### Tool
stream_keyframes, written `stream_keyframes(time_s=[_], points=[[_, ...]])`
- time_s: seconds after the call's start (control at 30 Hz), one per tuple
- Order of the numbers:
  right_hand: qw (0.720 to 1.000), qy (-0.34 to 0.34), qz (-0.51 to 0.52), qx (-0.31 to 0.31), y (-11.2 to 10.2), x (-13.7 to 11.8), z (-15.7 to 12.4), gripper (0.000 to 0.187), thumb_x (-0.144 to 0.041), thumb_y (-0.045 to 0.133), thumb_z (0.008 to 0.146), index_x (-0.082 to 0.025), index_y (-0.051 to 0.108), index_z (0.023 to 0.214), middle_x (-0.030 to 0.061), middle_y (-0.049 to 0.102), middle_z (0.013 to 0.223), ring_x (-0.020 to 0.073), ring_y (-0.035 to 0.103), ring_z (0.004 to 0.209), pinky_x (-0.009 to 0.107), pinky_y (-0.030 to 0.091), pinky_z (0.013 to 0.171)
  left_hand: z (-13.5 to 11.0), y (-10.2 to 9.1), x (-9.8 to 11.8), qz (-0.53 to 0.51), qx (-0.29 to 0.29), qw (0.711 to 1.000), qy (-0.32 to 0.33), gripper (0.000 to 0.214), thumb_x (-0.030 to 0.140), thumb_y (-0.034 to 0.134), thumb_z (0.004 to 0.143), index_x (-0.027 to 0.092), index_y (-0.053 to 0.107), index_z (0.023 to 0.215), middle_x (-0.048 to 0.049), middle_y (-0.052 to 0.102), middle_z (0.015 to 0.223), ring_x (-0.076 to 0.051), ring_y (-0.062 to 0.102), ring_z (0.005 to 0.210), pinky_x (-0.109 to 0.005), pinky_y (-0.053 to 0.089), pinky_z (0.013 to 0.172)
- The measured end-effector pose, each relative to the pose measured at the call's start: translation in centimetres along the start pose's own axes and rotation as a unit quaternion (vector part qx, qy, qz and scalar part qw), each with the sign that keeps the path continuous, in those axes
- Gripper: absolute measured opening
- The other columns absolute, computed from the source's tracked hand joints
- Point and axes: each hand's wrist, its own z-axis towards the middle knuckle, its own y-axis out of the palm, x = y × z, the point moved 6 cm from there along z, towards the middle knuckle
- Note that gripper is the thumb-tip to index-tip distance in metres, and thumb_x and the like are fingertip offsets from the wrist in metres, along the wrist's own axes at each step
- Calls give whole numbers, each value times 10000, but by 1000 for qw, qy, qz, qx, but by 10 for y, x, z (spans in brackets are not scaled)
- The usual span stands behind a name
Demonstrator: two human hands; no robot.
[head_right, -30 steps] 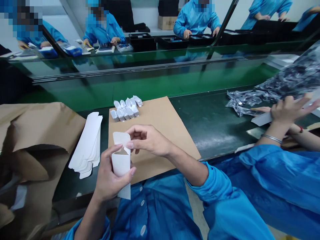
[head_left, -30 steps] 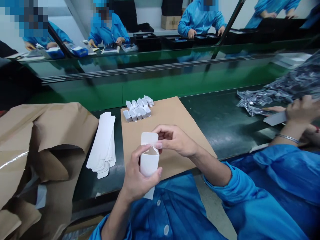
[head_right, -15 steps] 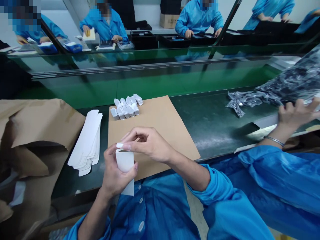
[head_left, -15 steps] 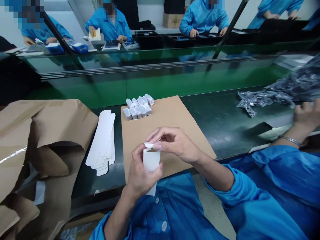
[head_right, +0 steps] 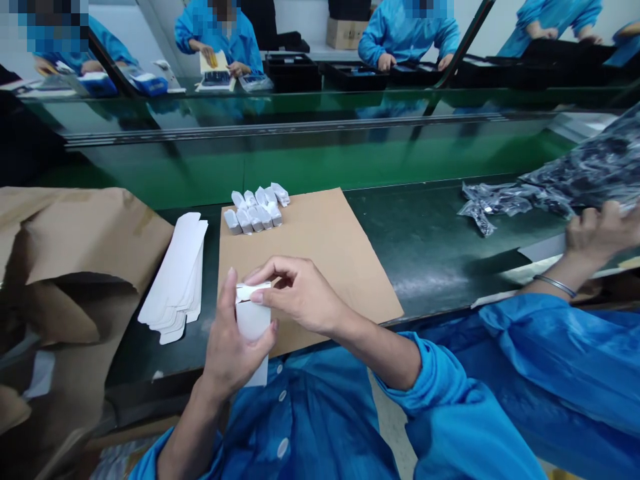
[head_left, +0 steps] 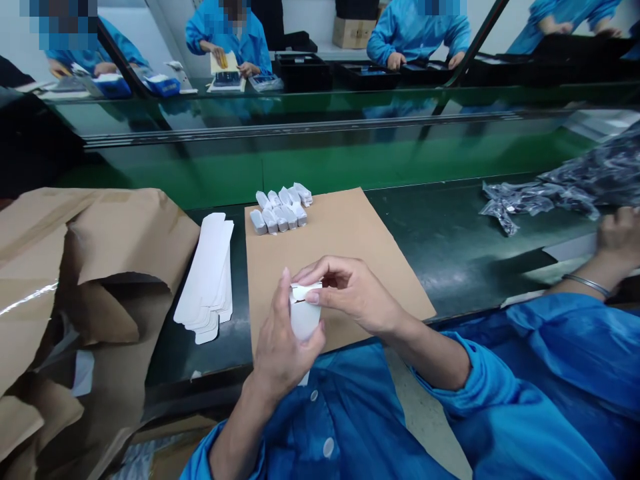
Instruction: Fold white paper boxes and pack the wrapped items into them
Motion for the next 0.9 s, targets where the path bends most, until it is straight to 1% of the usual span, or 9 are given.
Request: stream_keyframes(time_s=[0.17,0.27,0.4,0.57,0.67,0.73,0.8,0.83,0.9], points=[[1000,-3,9,-10,0,4,-3,103,-217,738,796,-178,748,891,64,739,1017,189,685,1004,348,536,894,0,1,4,29,-40,999,-12,921,254,613,811,213,47,1537,-195,467,1444,-300,604,1193,-377,593,816],[1000,-13,-11,-12,2,4,-9,138,-198,719,812,-201,754,945,62,728,1093,189,668,1079,364,521,963,-1,-1,3,30,-35,998,-37,894,277,615,819,215,79,1532,-192,470,1447,-303,616,1177,-386,595,816],[990,-95,-106,20,2,-2,-17,173,-151,724,794,-198,746,959,63,723,1094,185,662,1083,374,506,994,-4,-2,3,14,-37,998,-48,830,303,612,831,226,150,1515,-180,494,1428,-292,640,1137,-381,596,801],[954,-200,-219,29,7,-8,-21,219,-161,712,815,-179,701,1033,80,714,1070,186,661,1018,367,533,919,-4,0,5,-26,-46,998,-26,795,283,617,830,229,192,1500,-161,469,1446,-274,567,1243,-380,553,918],[915,-292,-277,33,13,-14,-23,156,-159,652,868,-151,702,1015,109,720,1057,184,665,989,355,544,877,-4,1,0,-53,-57,996,-50,828,292,638,816,241,181,1504,-156,412,1488,-278,534,1275,-374,547,925],[890,-324,-321,21,17,-14,-24,158,-143,596,897,-136,700,1016,130,719,1061,189,668,987,355,547,859,-5,4,-4,-74,-72,992,-74,810,296,641,813,249,208,1496,-150,397,1496,-283,522,1283,-379,542,927],[889,-308,-339,-5,18,-8,-24,237,-170,589,903,-152,671,1124,128,697,1141,204,644,1066,383,528,915,-5,6,-9,-111,-64,987,-100,772,309,657,801,250,276,1470,-143,416,1476,-291,515,1284,-403,521,962],[904,-275,-329,-3,16,-4,-24,328,-209,616,893,-173,627,1219,122,669,1210,213,623,1113,400,514,949,-4,5,-13,-135,-39,982,-123,765,328,681,784,248,313,1450,-143,444,1447,-294,536,1256,-413,518,965],[946,-162,-279,25,7,12,-24,602,-300,686,850,-235,467,1407,105,587,1344,223,585,1178,417,500,980,-3,2,-26,-204,40,959,-193,782,374,716,763,252,332,1433,-138,538,1325,-276,630,1105,-413,549,899]])
